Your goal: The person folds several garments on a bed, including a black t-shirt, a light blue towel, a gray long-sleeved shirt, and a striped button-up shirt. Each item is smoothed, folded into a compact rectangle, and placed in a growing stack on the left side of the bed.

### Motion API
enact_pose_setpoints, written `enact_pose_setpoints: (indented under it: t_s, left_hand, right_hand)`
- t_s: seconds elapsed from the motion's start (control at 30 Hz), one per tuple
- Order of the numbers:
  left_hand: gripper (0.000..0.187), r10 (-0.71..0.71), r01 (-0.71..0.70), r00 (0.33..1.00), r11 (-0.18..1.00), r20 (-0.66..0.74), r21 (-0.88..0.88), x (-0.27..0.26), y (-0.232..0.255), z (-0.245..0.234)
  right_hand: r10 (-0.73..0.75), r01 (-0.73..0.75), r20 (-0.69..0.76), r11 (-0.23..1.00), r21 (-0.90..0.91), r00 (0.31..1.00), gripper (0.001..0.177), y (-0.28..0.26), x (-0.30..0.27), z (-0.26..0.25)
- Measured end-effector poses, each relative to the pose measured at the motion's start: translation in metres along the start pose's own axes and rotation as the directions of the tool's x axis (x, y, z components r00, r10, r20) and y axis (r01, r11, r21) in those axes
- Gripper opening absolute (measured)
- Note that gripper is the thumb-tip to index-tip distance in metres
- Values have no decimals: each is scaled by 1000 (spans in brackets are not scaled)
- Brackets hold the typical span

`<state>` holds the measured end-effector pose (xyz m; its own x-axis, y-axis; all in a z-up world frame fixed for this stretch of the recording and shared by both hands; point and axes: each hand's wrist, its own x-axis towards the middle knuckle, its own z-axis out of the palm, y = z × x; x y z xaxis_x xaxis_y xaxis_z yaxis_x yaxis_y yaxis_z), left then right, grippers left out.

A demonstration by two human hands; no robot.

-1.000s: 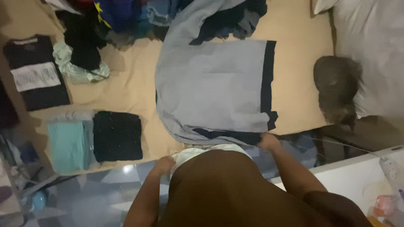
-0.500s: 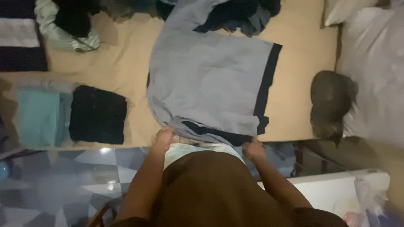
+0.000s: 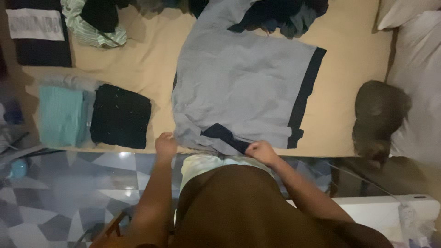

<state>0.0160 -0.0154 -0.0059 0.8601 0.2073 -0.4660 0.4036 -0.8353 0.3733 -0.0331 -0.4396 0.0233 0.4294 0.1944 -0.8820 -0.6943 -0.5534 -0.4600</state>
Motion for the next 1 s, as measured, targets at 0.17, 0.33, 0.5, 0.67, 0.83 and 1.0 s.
enact_pose_setpoints:
  t_s: [0.17,0.33,0.5,0.67,0.83,1.0]
  left_hand:
    - [34,402,-433,901,852,163,295,-11,49,-8]
    - [26,528,-762,605,602,595,241,-18,67,20]
    - [38,576,-863,450,478,682,166,-21,55,32]
    - [42,580,-898,434,344,690,276,15,66,6]
    - [29,462,-928,326,323,825,185,32,77,1]
    - [32,227,-733,128,677,966,-62,68,87,-14]
  right_hand:
    - [-144,145,-68,989,-2,987,29,-46,2,33]
    - [176,-266,-214,799,-539,961,61,-30,-17,37]
    - [63,-358,-468,735,-576,882,49,28,-16,55]
    - [211,-238,-350,971,-35,913,34,107,11,62]
    - [-43,207,-346,867,453,937,36,167,-41,69]
    - [164,149,-385,733,664,908,37,109,-76,14]
